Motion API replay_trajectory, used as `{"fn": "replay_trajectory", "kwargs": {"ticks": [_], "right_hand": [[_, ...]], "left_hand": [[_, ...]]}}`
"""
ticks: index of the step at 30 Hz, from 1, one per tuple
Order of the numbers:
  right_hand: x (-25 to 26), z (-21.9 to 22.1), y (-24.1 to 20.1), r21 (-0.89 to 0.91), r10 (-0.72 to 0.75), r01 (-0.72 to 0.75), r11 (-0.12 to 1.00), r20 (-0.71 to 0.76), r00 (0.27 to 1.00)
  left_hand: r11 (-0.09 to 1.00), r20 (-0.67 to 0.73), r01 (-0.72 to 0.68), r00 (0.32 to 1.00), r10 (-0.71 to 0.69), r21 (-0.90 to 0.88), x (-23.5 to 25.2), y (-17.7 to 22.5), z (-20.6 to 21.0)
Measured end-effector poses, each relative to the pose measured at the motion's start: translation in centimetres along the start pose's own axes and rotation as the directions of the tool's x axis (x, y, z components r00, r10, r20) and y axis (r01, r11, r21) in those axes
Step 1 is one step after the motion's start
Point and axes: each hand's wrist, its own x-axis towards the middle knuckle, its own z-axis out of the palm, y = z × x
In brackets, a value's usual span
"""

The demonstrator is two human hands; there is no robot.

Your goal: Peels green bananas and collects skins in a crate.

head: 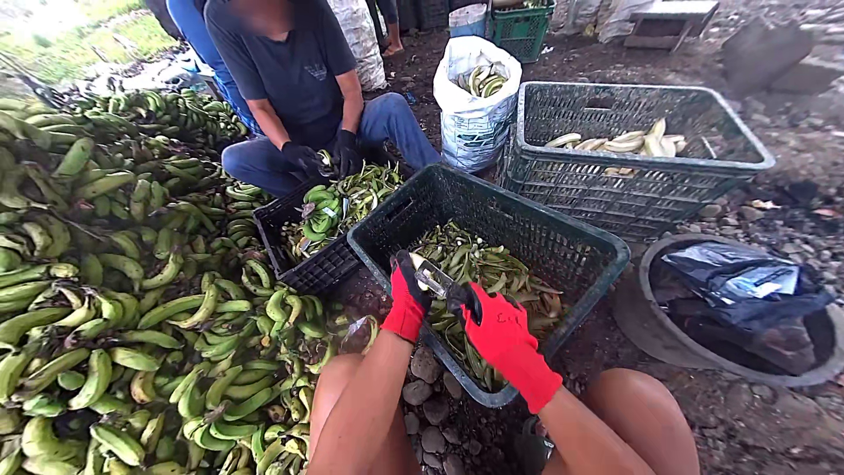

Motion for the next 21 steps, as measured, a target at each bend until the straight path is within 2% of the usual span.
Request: {"fn": "replay_trajectory", "kwargs": {"ticks": [1, 2, 3, 4, 5, 6, 7, 9, 11, 13, 14, 16, 18, 19, 21], "right_hand": [[-0.6, 0.3, -0.4, -0.017, -0.011, 0.011, 1.000, 0.002, 1.000], [-0.8, 0.3, -0.5, -0.031, -0.012, 0.012, 0.999, -0.005, 1.000], [-0.5, 0.1, -0.3, -0.036, -0.003, 0.003, 0.999, -0.007, 1.000], [0.2, -0.2, 0.1, -0.035, 0.010, -0.010, 0.999, -0.011, 1.000], [1.0, -0.7, 0.7, -0.026, 0.022, -0.022, 0.999, -0.011, 1.000], [1.8, -1.2, 1.2, -0.015, 0.035, -0.035, 0.999, -0.018, 0.999], [2.6, -1.7, 1.7, -0.001, 0.045, -0.045, 0.999, -0.039, 0.998], [4.0, -2.4, 2.8, 0.061, 0.056, -0.053, 0.997, -0.063, 0.996], [5.4, -2.8, 4.5, 0.124, 0.003, 0.006, 0.992, -0.072, 0.997], [6.1, -2.8, 5.8, 0.183, -0.051, 0.060, 0.981, -0.053, 0.997], [6.0, -2.8, 6.0, 0.205, -0.046, 0.056, 0.977, -0.053, 0.998], [5.1, -2.5, 5.3, 0.188, 0.006, 0.007, 0.982, -0.071, 0.997], [3.6, -1.4, 4.0, 0.085, 0.006, -0.001, 0.996, -0.054, 0.999], [2.6, -0.6, 3.2, 0.037, -0.027, 0.029, 0.999, -0.048, 0.998], [0.9, 0.6, 1.8, -0.028, -0.093, 0.091, 0.995, -0.060, 0.994]], "left_hand": [[0.991, -0.041, 0.034, 0.999, -0.029, 0.130, -0.2, 0.7, -0.3], [0.988, -0.060, 0.056, 0.997, -0.048, 0.144, -0.3, 1.0, -0.5], [0.998, -0.063, 0.053, 0.997, -0.050, 0.034, -0.2, 0.9, -0.4], [0.976, -0.029, 0.054, 0.998, -0.062, -0.213, 0.1, 0.4, 0.0], [0.902, 0.066, 0.074, 0.997, -0.051, -0.426, 0.4, -0.1, 0.2], [0.838, 0.192, 0.101, 0.981, 0.004, -0.536, 0.7, -0.2, 0.2], [0.816, 0.315, 0.112, 0.945, 0.090, -0.567, 0.8, -0.3, 0.0], [0.853, 0.516, 0.118, 0.835, 0.192, -0.508, 0.4, 0.2, -0.5], [0.902, 0.660, 0.122, 0.722, 0.206, -0.415, -0.6, 1.4, -0.8], [0.901, 0.704, 0.165, 0.685, 0.188, -0.401, -1.2, 2.0, -0.7], [0.887, 0.696, 0.191, 0.696, 0.180, -0.420, -0.9, 1.7, -0.6], [0.823, 0.602, 0.238, 0.784, 0.151, -0.516, 0.3, 0.7, 0.2], [0.722, 0.375, 0.215, 0.925, 0.067, -0.658, 0.9, -0.2, 1.2], [0.698, 0.264, 0.170, 0.964, 0.029, -0.696, 0.9, -0.3, 1.4], [0.722, 0.121, 0.093, 0.993, -0.013, -0.685, 0.4, -0.2, 1.1]]}}
